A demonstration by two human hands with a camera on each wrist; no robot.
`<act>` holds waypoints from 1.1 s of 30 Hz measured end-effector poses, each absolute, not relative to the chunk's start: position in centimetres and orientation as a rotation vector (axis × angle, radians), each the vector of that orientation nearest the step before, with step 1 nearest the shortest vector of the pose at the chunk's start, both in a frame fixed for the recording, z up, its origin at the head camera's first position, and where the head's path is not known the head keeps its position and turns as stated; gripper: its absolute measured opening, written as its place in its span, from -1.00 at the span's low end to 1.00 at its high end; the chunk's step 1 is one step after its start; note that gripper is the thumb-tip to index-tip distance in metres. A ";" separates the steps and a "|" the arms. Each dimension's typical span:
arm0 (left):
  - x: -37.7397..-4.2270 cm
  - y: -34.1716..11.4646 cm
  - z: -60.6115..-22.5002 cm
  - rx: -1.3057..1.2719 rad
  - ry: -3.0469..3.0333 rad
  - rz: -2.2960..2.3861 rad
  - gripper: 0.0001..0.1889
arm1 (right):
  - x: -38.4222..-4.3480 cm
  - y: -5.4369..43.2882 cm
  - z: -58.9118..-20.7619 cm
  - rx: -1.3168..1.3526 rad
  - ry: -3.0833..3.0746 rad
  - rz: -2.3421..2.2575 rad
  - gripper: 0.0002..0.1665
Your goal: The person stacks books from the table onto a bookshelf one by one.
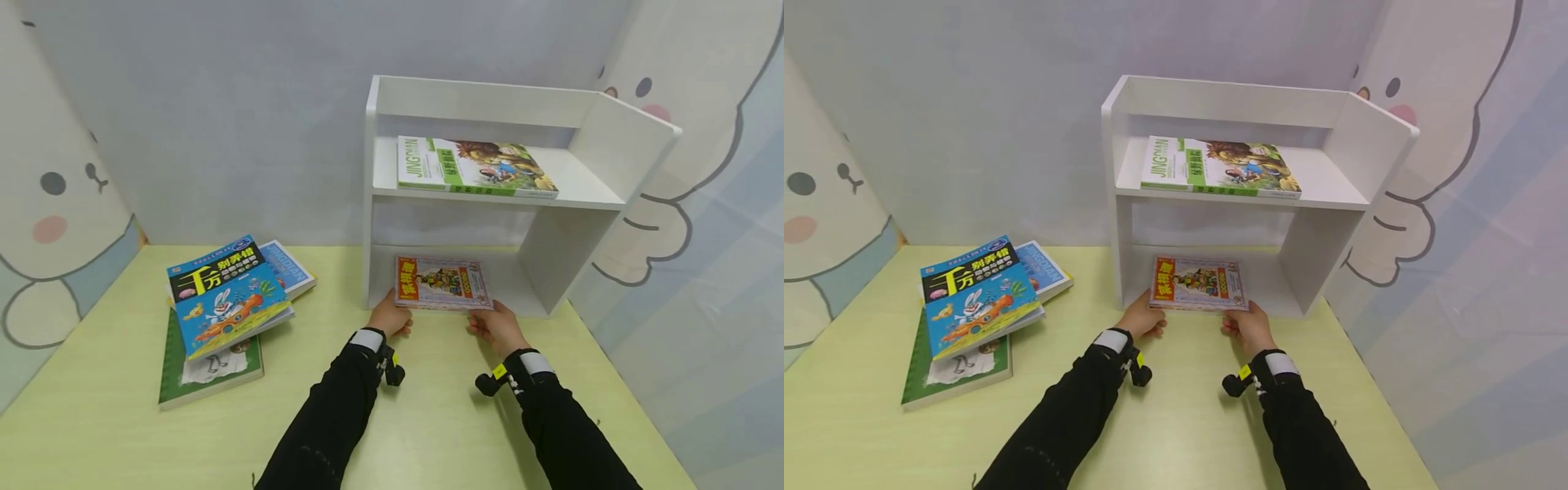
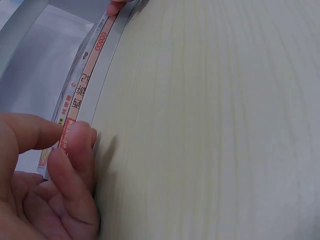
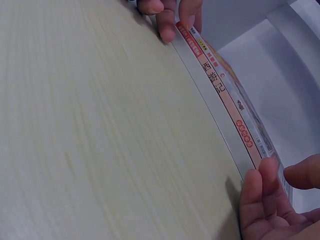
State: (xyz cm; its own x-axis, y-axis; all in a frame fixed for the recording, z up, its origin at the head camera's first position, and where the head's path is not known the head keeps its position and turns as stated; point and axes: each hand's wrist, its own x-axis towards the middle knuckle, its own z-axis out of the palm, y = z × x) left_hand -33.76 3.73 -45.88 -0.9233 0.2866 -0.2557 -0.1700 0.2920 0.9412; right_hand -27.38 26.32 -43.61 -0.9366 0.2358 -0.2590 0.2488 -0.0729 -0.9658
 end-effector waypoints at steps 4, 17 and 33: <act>-33.5 3.5 -45.6 0.130 2.138 1.676 -0.18 | -27.3 26.3 -43.6 0.569 2.133 -2.215 -0.43; -32.1 2.0 -45.4 0.108 2.090 1.753 -0.31 | -26.2 24.9 -43.8 0.553 2.098 -2.298 -0.44; -29.7 1.3 -45.3 0.160 2.073 1.779 -0.52 | -23.9 19.5 -43.5 0.428 1.856 -2.357 -0.22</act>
State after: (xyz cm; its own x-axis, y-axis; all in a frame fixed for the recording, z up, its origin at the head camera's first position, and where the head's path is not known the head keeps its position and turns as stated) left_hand -29.73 1.32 -45.33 -0.9125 0.3412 -0.2259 -0.1714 0.1827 0.9681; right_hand -23.89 19.53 -43.53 -0.9541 0.0866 -0.2868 0.2586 -0.2458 -0.9342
